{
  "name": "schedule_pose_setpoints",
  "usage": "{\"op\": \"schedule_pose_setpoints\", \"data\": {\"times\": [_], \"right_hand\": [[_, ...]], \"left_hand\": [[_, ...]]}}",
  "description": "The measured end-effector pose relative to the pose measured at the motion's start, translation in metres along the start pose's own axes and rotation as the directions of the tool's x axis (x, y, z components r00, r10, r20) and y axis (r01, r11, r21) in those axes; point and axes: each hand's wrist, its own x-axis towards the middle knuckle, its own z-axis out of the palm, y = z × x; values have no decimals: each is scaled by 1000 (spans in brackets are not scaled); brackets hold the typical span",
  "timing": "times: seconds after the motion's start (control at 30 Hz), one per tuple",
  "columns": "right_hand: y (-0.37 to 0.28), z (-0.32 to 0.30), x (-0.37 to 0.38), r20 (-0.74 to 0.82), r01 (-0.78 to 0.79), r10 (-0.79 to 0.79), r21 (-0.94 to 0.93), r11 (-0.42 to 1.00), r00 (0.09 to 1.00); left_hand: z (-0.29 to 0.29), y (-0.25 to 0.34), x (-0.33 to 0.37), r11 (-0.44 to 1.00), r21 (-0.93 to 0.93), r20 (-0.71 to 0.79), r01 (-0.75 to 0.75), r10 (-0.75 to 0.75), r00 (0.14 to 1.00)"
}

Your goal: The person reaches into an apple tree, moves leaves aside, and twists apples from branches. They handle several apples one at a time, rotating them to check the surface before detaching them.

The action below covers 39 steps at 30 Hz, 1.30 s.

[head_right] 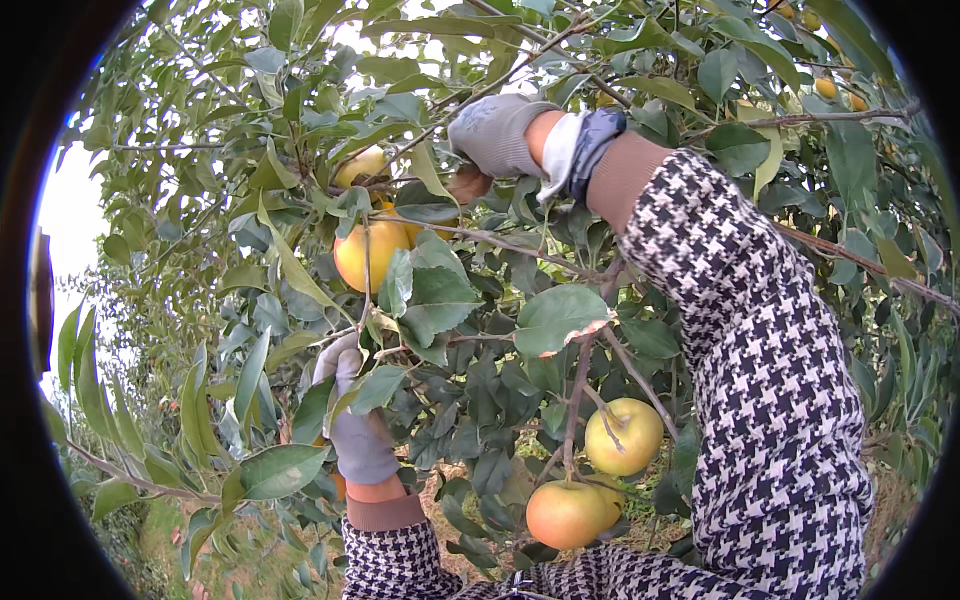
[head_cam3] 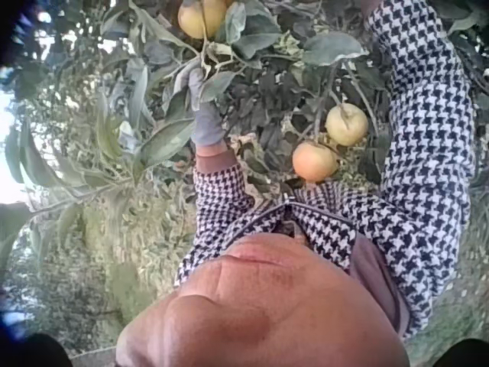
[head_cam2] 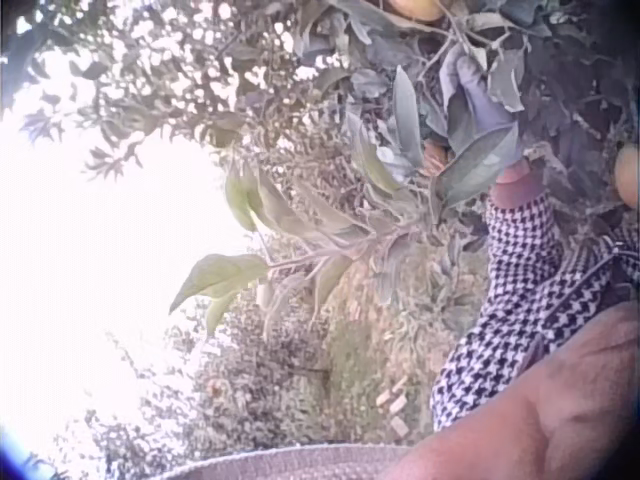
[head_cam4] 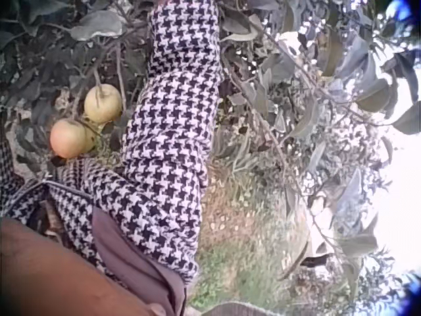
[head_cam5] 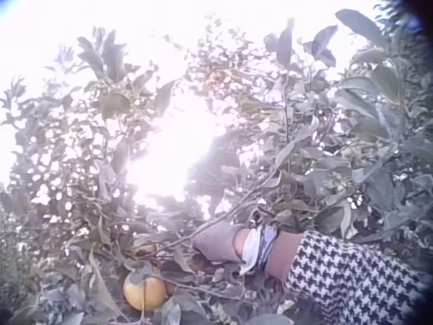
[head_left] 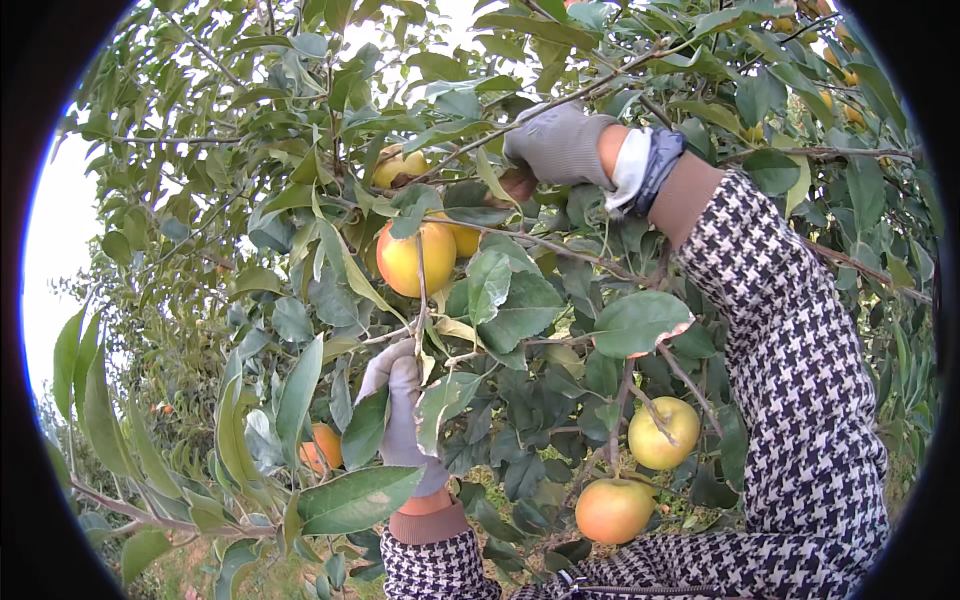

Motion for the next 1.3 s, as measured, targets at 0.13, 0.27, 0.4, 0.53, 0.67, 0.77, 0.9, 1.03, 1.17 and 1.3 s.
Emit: {"op": "schedule_pose_setpoints", "data": {"times": [0.13,0.27,0.4,0.53,0.67,0.77,0.9,1.03,1.17,1.3], "right_hand": [[4,12,20,-262,-46,174,431,901,949],[-9,50,71,-595,430,72,655,621,801],[-9,64,82,-586,457,-48,576,678,809],[22,73,63,-369,172,-62,274,946,927],[18,30,5,-125,23,51,525,851,991],[10,28,5,-206,183,-7,856,484,979],[-4,12,23,-219,221,-98,653,725,971],[-9,16,36,-330,347,-141,728,592,933],[-20,17,42,-499,535,-205,720,442,842],[-36,27,53,-676,709,-225,628,322,701]], "left_hand": [[13,-1,-3,996,15,-12,-85,85,996],[21,0,-20,997,-66,-49,37,-41,998],[31,5,-26,993,-93,-50,71,-76,996],[13,-6,-11,999,33,-48,-9,10,999],[10,-8,-9,999,-36,-56,-34,32,998],[12,2,-12,999,11,-76,-40,41,996],[15,-1,-11,997,67,-99,-46,52,994],[0,-8,-11,994,90,-78,-66,73,994],[1,5,-16,992,118,-80,-43,53,995],[0,8,-21,999,42,-112,-18,23,993]]}}
